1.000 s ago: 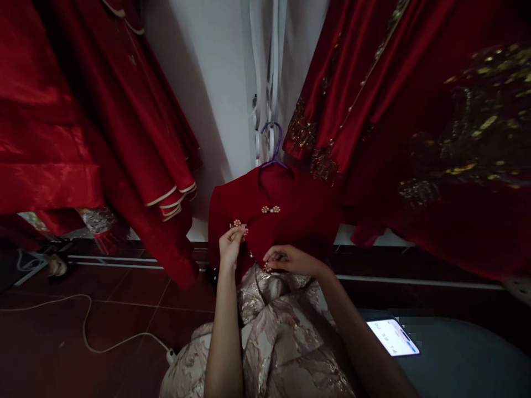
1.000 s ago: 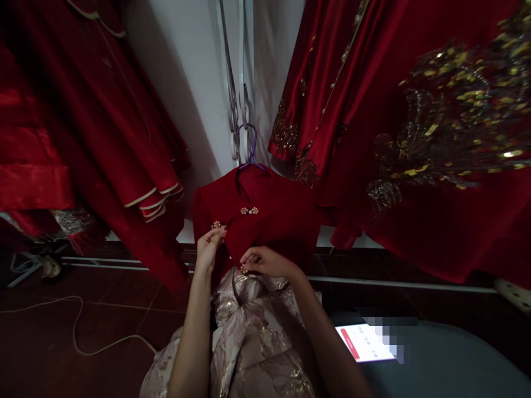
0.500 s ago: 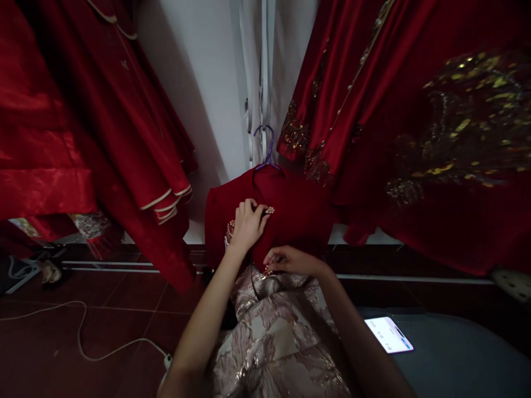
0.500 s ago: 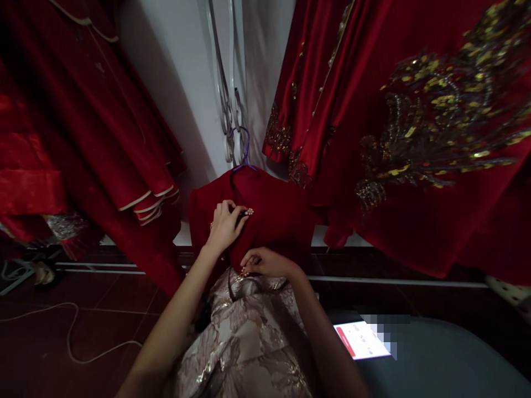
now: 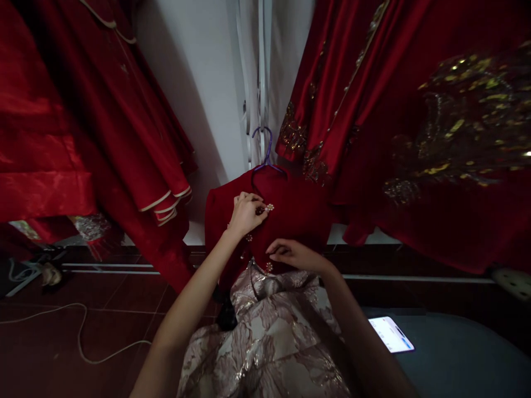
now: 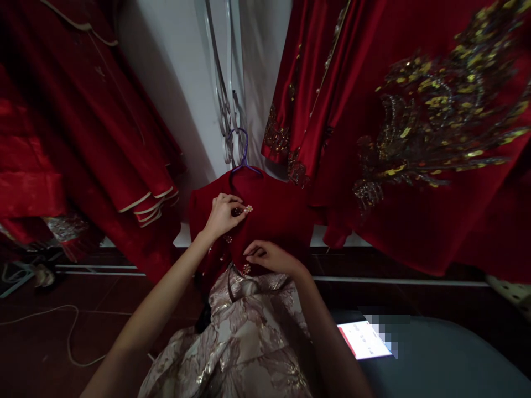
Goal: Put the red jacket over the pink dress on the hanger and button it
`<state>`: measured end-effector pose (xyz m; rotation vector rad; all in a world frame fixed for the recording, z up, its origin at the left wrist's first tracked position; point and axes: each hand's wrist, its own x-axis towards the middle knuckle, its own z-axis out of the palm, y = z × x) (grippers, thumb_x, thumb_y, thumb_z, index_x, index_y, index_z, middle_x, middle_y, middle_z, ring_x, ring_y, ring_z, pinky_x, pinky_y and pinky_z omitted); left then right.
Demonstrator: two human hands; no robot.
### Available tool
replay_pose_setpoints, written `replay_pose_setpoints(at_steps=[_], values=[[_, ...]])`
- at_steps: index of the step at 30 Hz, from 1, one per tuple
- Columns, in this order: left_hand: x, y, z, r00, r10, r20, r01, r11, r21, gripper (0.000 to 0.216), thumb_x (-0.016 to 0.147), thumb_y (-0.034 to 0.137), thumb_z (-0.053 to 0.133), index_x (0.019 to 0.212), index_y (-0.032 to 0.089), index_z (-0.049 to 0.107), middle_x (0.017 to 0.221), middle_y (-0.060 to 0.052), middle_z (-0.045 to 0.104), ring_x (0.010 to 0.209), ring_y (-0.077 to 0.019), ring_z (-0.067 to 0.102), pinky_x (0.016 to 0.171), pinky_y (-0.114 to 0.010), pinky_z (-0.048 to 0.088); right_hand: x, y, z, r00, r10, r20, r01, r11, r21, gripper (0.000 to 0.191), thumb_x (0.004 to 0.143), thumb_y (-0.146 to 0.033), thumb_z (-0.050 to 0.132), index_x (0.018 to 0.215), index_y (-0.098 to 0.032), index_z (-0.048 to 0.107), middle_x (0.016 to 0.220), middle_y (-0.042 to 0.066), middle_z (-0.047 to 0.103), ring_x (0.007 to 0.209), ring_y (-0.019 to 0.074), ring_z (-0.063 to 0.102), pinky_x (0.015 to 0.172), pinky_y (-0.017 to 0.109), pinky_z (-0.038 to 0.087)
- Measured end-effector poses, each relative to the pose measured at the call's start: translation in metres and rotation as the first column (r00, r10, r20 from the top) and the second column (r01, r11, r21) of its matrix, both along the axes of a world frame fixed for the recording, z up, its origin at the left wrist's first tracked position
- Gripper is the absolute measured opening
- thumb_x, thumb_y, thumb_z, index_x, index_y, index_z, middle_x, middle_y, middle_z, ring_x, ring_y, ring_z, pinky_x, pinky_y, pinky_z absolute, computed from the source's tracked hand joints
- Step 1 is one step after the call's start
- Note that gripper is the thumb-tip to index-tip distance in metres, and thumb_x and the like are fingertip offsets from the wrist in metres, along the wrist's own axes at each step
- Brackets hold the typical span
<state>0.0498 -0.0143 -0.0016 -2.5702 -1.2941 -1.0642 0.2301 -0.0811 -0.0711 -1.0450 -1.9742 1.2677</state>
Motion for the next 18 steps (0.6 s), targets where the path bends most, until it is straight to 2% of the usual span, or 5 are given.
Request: replay_pose_setpoints(at_steps=[4,8,14,16,18], values=[[0.003,0.001,-0.006,0.991,0.035,0.128,-0.025,0.997,-0.079,0.013,0.074,0.031,0.063,0.081,0.022,0.069,0.09,-0.004,0.066,0.092,-0.0207,0.05,0.087,-0.039,0.03,0.005,0.001,0.006,0.997,-0.077,-0.003,0.077,0.996,0.035,0.031,0.076,-0.041,0.06,0.095,-0.017,0.062,0.097,0.006,0.064,0.083,0.0147,0.059,0.077,0.03,0.046],[0.003,0.004,-0.012,0.98,0.049,0.192,-0.033,0.996,-0.086,0.014,0.074,0.034,0.064,0.08,0.023,0.068,0.078,-0.002,0.066,0.083,-0.0177,0.053,0.092,-0.039,0.026,0.005,-0.006,0.023,0.993,-0.114,-0.04,0.116,0.991,0.072,0.027,0.077,-0.039,0.059,0.094,-0.018,0.062,0.092,0.005,0.064,0.083,0.0153,0.059,0.078,0.031,0.047],[-0.004,0.006,-0.008,0.996,-0.033,0.089,0.033,0.999,-0.008,0.012,0.077,0.033,0.061,0.076,0.023,0.066,0.071,0.0,0.063,0.077,-0.0156,0.052,0.097,-0.04,0.02,-0.001,-0.013,0.048,0.97,-0.195,-0.146,0.223,0.953,0.205,0.025,0.079,-0.037,0.056,0.097,-0.021,0.062,0.102,0.006,0.063,0.095,0.018,0.058,0.085,0.034,0.048],[-0.006,0.003,-0.005,0.998,-0.054,0.039,0.054,0.998,0.012,0.012,0.08,0.032,0.057,0.078,0.022,0.065,0.072,-0.001,0.064,0.077,-0.0161,0.052,0.098,-0.04,0.019,-0.006,-0.005,0.053,0.938,-0.242,-0.248,0.293,0.937,0.192,0.028,0.077,-0.038,0.059,0.098,-0.02,0.06,0.103,0.007,0.063,0.097,0.018,0.059,0.09,0.037,0.047],[-0.006,0.001,-0.003,0.998,-0.053,-0.029,0.055,0.997,0.05,0.015,0.082,0.032,0.053,0.08,0.022,0.064,0.076,-0.003,0.065,0.081,-0.0178,0.051,0.098,-0.042,0.018,-0.015,0.009,0.059,0.868,-0.274,-0.414,0.356,0.925,0.133,0.033,0.076,-0.04,0.06,0.101,-0.019,0.058,0.106,0.007,0.062,0.1,0.018,0.059,0.095,0.038,0.045]])
